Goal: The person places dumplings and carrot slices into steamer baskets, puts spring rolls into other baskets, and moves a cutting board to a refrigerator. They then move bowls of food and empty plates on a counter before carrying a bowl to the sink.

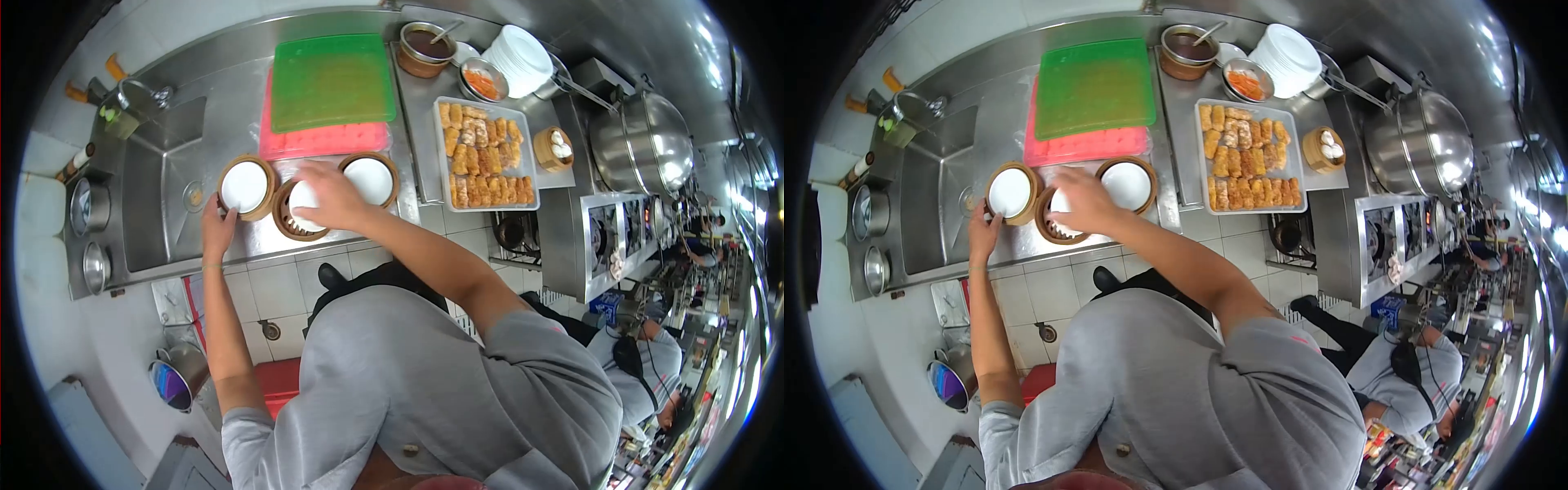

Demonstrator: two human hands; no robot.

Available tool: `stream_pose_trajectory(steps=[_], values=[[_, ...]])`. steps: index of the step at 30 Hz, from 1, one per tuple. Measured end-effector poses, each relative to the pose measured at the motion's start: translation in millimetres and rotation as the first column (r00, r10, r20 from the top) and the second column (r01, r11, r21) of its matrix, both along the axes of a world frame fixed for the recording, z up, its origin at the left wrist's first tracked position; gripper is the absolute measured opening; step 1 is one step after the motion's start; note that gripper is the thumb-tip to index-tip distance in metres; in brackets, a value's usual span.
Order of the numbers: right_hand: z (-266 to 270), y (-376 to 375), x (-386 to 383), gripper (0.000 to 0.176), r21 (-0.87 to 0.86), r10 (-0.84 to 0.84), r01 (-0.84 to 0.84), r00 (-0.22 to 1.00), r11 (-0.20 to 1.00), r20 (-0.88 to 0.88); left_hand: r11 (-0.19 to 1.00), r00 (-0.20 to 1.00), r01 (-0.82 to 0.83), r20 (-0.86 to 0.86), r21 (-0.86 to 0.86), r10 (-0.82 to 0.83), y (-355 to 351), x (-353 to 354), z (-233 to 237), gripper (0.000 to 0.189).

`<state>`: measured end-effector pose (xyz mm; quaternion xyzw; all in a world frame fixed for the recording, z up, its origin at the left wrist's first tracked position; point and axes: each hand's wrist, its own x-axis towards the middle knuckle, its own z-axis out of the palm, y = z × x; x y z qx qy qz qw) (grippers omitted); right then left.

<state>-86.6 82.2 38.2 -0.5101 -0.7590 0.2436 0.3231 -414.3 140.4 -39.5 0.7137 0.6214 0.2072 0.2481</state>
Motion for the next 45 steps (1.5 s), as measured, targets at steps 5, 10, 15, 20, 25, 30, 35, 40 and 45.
stream_pose_trajectory(steps=[5,10,15,20,25,30,35,40,45], values=[[10.4,-76.9,196.3,0.039,-0.086,-0.562,0.561,0.827,0.823,0.018,0.987,0.992,-0.100,-0.067,0.124,0.109,-14.6,50.1,85.3,0.051],[3.3,-110.1,364.1,0.044,0.017,-0.771,0.820,0.531,0.573,0.350,0.921,0.906,0.339,0.196,0.192,-0.374,-24.5,240.9,136.3,0.047],[1.0,-96.4,419.7,0.060,-0.085,-0.715,0.863,0.464,0.499,0.523,0.793,0.801,0.588,0.028,0.159,-0.598,-31.0,425.9,132.7,0.047],[4.0,-70.5,420.8,0.068,-0.180,-0.621,0.831,0.520,0.526,0.587,0.790,0.758,0.614,-0.275,-0.009,-0.592,-7.2,514.6,111.2,0.027],[-8.5,-61.0,430.6,0.067,-0.202,-0.575,0.805,0.551,0.558,0.605,0.809,0.739,0.584,-0.374,-0.059,-0.561,3.5,567.5,96.2,0.029],[0.9,-58.8,437.8,0.067,-0.261,-0.572,0.762,0.626,0.593,0.530,0.828,0.765,0.555,-0.345,-0.074,-0.544,12.7,608.3,64.4,0.033],[-5.7,-70.2,447.8,0.058,-0.169,-0.660,0.746,0.654,0.644,0.370,0.867,0.805,0.480,-0.327,-0.130,-0.495,-2.9,633.3,82.9,0.038],[-6.1,-89.8,449.7,0.065,-0.124,-0.735,0.773,0.632,0.622,0.248,0.874,0.819,0.474,-0.310,-0.109,-0.483,-1.4,651.3,60.0,0.050],[-10.7,-103.7,455.0,0.064,-0.083,-0.738,0.751,0.659,0.655,0.144,0.870,0.814,0.464,-0.308,-0.168,-0.493,-1.6,661.7,59.7,0.060]])
